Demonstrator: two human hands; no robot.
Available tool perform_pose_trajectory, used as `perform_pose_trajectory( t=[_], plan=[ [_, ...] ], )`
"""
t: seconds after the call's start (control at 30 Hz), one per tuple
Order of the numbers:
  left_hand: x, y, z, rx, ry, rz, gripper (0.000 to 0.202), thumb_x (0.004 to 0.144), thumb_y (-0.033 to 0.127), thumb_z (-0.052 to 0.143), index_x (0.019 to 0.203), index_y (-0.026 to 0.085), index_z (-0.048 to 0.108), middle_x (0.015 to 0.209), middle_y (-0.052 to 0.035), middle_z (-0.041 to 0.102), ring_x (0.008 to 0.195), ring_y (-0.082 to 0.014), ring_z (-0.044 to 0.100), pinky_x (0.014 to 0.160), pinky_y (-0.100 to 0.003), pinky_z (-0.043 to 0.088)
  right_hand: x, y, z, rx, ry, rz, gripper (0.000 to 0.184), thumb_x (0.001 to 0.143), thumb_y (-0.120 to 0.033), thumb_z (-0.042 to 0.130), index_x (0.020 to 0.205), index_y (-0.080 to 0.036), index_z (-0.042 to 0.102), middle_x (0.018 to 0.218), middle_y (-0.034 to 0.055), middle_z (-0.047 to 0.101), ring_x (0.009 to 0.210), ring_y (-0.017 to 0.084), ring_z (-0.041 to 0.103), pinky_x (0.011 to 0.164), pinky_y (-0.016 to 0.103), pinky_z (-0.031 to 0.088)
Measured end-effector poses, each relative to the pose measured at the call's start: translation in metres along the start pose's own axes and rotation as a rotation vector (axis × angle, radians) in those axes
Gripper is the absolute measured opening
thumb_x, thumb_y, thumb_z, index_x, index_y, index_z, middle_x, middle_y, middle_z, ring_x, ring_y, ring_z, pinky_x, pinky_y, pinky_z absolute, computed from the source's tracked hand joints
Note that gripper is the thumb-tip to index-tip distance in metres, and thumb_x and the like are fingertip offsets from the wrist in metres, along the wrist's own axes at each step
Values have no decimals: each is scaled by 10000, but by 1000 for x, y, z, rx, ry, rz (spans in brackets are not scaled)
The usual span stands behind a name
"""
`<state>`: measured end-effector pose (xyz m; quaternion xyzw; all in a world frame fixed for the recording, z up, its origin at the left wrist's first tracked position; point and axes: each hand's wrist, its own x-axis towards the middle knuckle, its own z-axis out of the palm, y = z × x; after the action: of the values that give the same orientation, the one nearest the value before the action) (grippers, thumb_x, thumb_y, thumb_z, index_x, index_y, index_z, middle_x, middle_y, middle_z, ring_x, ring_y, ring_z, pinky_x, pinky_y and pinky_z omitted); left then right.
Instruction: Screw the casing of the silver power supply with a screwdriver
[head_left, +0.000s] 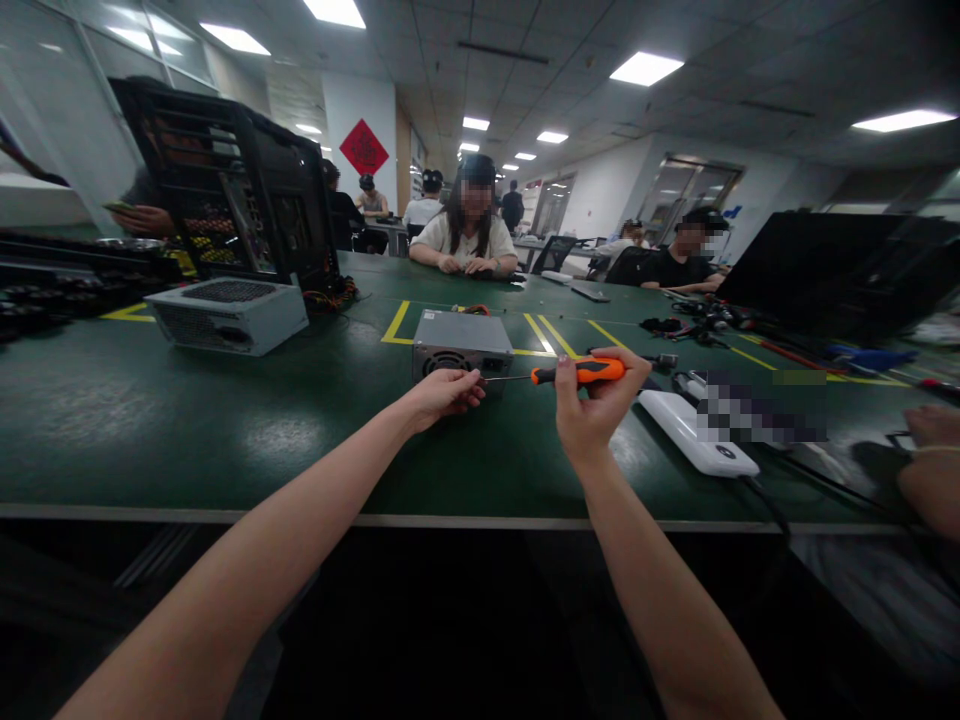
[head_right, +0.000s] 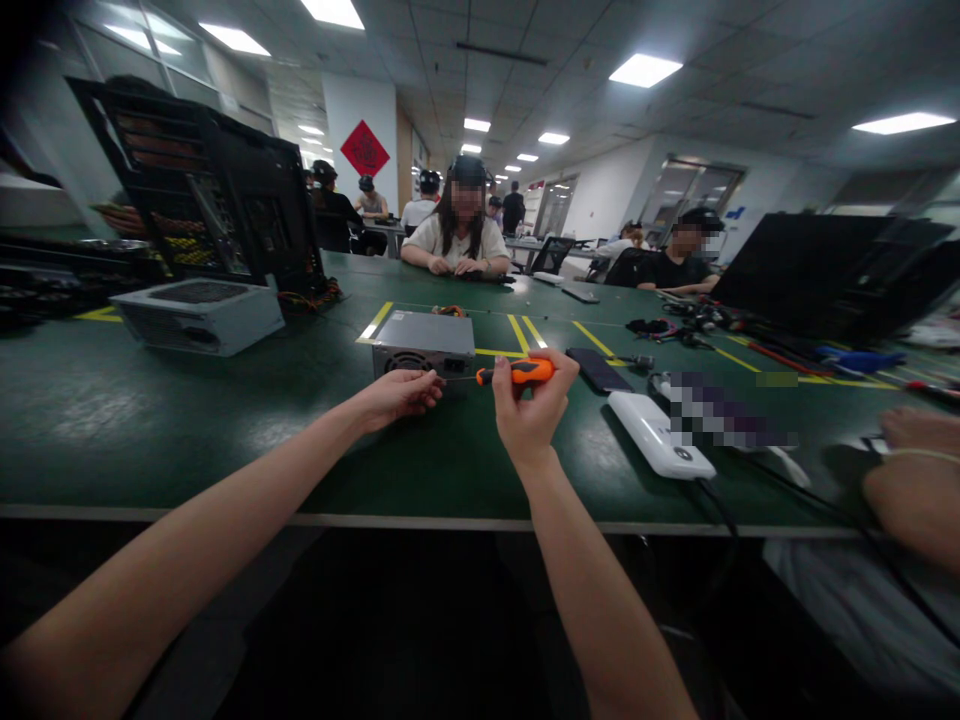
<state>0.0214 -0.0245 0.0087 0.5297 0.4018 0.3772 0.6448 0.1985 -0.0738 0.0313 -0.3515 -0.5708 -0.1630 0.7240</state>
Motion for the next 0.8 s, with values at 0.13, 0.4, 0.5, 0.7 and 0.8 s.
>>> perform_pose_trajectory(
  t=[0.13,0.4,0.5,0.7,0.8],
  plan=[
    [0,1,0,-43,-11,-12,222,755,333,621,806,120,589,714,-4,565,594,-51,503,571,-200,369,0,0,0,-27,-1,-8,280,731,-296,611,915,-208,419,826,4,430,642,95,491,567,246,445],
    [3,-2,-7,-43,-42,36,261,714,355,648,705,117,540,667,14,527,563,-42,465,547,-189,357,-16,-1,-12,6,-172,64,361,692,-273,668,956,-214,430,833,-3,521,648,118,587,598,282,496],
    [2,-3,-7,13,-95,48,273,701,369,655,717,121,542,672,15,524,571,-46,465,550,-188,360,-24,-9,-25,-3,-237,-9,355,695,-230,670,962,-220,437,811,-6,574,626,123,614,584,277,511],
    [0,-1,-1,-43,-119,14,378,767,487,547,873,125,568,766,-25,568,618,-67,510,562,-202,371,-29,-10,-43,-50,-318,-326,375,709,-193,656,1022,-225,453,815,28,655,686,148,648,567,249,519],
    [1,-3,1,45,-63,-15,345,816,441,499,916,116,560,766,-34,576,615,-72,517,555,-205,364,-25,2,-47,-148,-348,-462,409,703,-193,664,1051,-217,450,835,38,671,702,143,651,574,226,507]
  ],
)
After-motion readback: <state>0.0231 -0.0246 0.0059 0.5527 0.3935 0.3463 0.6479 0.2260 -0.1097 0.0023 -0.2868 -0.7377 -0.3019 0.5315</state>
